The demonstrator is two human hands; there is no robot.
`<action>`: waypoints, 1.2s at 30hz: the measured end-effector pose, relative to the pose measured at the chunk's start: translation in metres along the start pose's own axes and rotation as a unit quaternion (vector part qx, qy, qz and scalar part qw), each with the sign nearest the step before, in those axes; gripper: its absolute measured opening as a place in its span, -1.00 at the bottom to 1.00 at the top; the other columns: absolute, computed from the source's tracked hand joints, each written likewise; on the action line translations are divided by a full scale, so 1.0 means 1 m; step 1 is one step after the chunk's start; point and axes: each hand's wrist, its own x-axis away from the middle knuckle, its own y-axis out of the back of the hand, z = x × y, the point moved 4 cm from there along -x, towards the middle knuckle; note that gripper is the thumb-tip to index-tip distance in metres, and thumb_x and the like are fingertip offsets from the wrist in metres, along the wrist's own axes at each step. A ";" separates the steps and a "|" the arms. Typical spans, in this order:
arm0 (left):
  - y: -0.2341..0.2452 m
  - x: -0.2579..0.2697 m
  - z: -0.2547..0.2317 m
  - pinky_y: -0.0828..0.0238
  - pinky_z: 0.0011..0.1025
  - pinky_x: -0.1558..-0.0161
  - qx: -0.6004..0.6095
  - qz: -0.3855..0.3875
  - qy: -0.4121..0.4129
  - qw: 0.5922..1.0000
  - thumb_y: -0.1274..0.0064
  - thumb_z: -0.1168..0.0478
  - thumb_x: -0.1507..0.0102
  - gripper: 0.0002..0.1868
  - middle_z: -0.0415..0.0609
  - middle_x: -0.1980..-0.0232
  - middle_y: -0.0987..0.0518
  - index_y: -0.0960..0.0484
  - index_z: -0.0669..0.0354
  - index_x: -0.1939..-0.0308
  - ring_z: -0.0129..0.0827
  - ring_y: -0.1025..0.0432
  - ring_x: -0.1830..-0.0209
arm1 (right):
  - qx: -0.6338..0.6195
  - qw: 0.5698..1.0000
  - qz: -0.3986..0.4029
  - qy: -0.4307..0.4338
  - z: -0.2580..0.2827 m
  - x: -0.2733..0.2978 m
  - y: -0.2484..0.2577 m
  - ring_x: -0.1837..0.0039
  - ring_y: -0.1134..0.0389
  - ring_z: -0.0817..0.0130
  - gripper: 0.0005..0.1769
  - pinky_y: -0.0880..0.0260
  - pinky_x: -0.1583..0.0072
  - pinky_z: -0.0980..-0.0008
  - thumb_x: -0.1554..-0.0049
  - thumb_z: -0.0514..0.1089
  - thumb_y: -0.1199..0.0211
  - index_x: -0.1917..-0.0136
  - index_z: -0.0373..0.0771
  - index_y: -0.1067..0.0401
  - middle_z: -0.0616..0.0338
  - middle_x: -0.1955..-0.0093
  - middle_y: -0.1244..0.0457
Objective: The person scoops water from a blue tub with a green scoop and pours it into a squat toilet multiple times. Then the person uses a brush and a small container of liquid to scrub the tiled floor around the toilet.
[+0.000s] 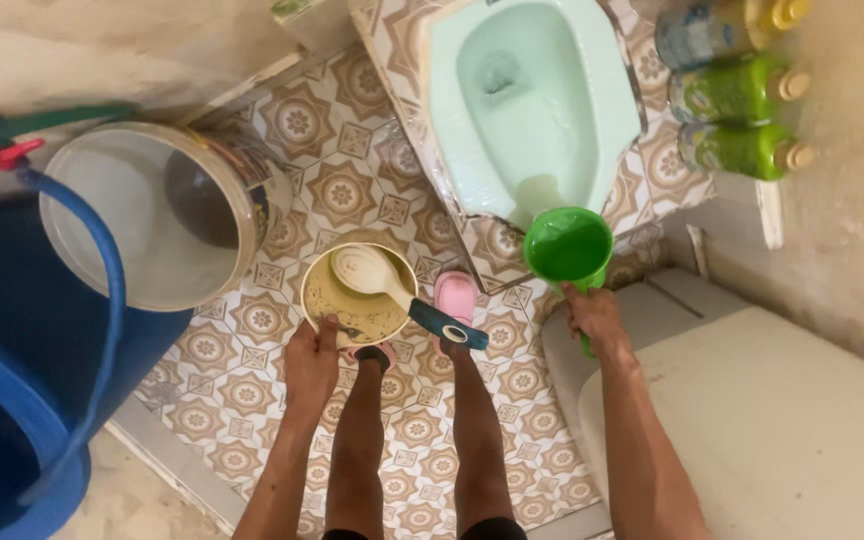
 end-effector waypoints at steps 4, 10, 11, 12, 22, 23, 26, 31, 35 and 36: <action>-0.004 0.000 -0.008 -0.33 -0.23 0.40 0.013 0.018 -0.036 0.999 0.10 0.06 -0.41 -0.59 0.11 0.47 -0.57 -0.57 0.44 0.10 -0.30 -0.36 0.55 | -0.005 1.000 -0.006 -0.011 -0.018 -0.005 0.014 0.50 -0.10 0.39 -0.64 -0.09 0.47 0.29 -0.22 0.00 -0.26 0.26 -0.30 -0.37 0.18 0.46 -0.15; -0.022 0.007 -0.025 -0.28 -0.20 0.43 0.003 0.053 0.010 0.999 0.11 0.06 -0.43 -0.59 0.13 0.50 -0.52 -0.59 0.43 0.12 -0.29 -0.30 0.54 | 0.039 0.998 -0.038 0.010 -0.009 0.013 0.040 0.49 -0.18 0.30 -0.59 -0.18 0.44 0.24 -0.21 0.01 -0.24 0.29 -0.38 -0.42 0.09 0.47 -0.20; -0.028 0.007 -0.029 -0.27 -0.19 0.44 0.009 0.060 0.022 0.998 0.10 0.06 -0.43 -0.59 0.12 0.50 -0.52 -0.59 0.43 0.11 -0.30 -0.29 0.54 | 0.057 0.997 -0.048 0.005 -0.007 0.017 0.045 0.48 -0.20 0.28 -0.57 -0.20 0.42 0.23 -0.21 0.02 -0.24 0.29 -0.39 -0.43 0.06 0.47 -0.22; -0.033 0.007 -0.032 -0.26 -0.19 0.45 0.016 0.067 0.034 0.997 0.10 0.05 -0.43 -0.59 0.11 0.49 -0.53 -0.59 0.43 0.11 -0.31 -0.29 0.55 | 0.075 0.995 -0.058 0.000 -0.004 0.021 0.050 0.48 -0.22 0.26 -0.55 -0.23 0.41 0.22 -0.21 0.04 -0.24 0.30 -0.40 -0.44 0.03 0.48 -0.23; -0.101 0.002 -0.096 -0.33 -0.12 0.41 -0.109 0.087 -0.091 0.986 0.11 0.04 -0.43 -0.57 0.23 0.51 -0.53 -0.58 0.44 0.17 -0.02 -0.44 0.56 | 0.139 0.987 -0.076 0.015 0.008 0.022 0.094 0.44 -0.35 0.06 -0.50 -0.34 0.30 0.10 -0.20 0.15 -0.16 0.13 -0.39 -0.49 -0.12 0.45 -0.30; -0.108 0.001 -0.103 -0.33 -0.12 0.41 -0.114 0.090 -0.096 0.985 0.11 0.03 -0.44 -0.56 0.23 0.52 -0.53 -0.58 0.45 0.18 -0.02 -0.45 0.56 | 0.145 0.986 -0.077 0.021 0.005 0.016 0.098 0.40 -0.38 -0.03 -0.49 -0.36 0.26 0.05 -0.21 0.16 -0.16 0.09 -0.40 -0.49 -0.19 0.42 -0.32; -0.128 0.003 -0.127 -0.32 -0.11 0.43 -0.126 0.102 -0.104 0.981 0.12 0.05 -0.42 -0.58 0.20 0.53 -0.54 -0.60 0.42 0.15 -0.02 -0.46 0.58 | 0.198 0.958 -0.131 0.162 -0.003 -0.005 0.107 0.18 -0.39 -0.27 -0.49 -0.38 0.11 -0.09 -0.20 0.17 -0.20 0.01 -0.38 -0.53 -0.32 0.24 -0.35; -0.169 0.002 -0.156 -0.35 -0.13 0.45 -0.088 0.136 -0.085 0.983 0.13 0.07 -0.44 -0.60 0.19 0.50 -0.58 -0.59 0.42 0.13 -0.12 -0.48 0.59 | 0.208 0.951 -0.134 0.186 -0.016 -0.029 0.114 -0.04 -0.39 -0.36 -0.48 -0.38 -0.09 -0.15 -0.19 0.20 -0.19 -0.01 -0.33 -0.57 -0.34 0.09 -0.36; -0.199 0.010 -0.174 -0.41 -0.24 0.41 0.031 0.123 -0.133 0.983 0.13 0.10 -0.42 -0.62 0.12 0.43 -0.63 -0.61 0.41 0.12 -0.28 -0.49 0.52 | 0.189 0.955 -0.134 0.187 -0.005 -0.024 0.114 0.04 -0.43 -0.32 -0.53 -0.42 -0.01 -0.12 -0.20 0.13 -0.24 0.03 -0.37 -0.54 -0.35 0.14 -0.36; -0.205 0.010 -0.177 -0.40 -0.24 0.39 0.032 0.118 -0.151 0.981 0.13 0.10 -0.44 -0.61 0.13 0.43 -0.63 -0.62 0.42 0.14 -0.29 -0.47 0.51 | 0.178 0.959 -0.132 0.176 -0.003 -0.023 0.113 0.07 -0.43 -0.31 -0.55 -0.43 0.02 -0.11 -0.19 0.11 -0.26 0.04 -0.38 -0.52 -0.35 0.15 -0.36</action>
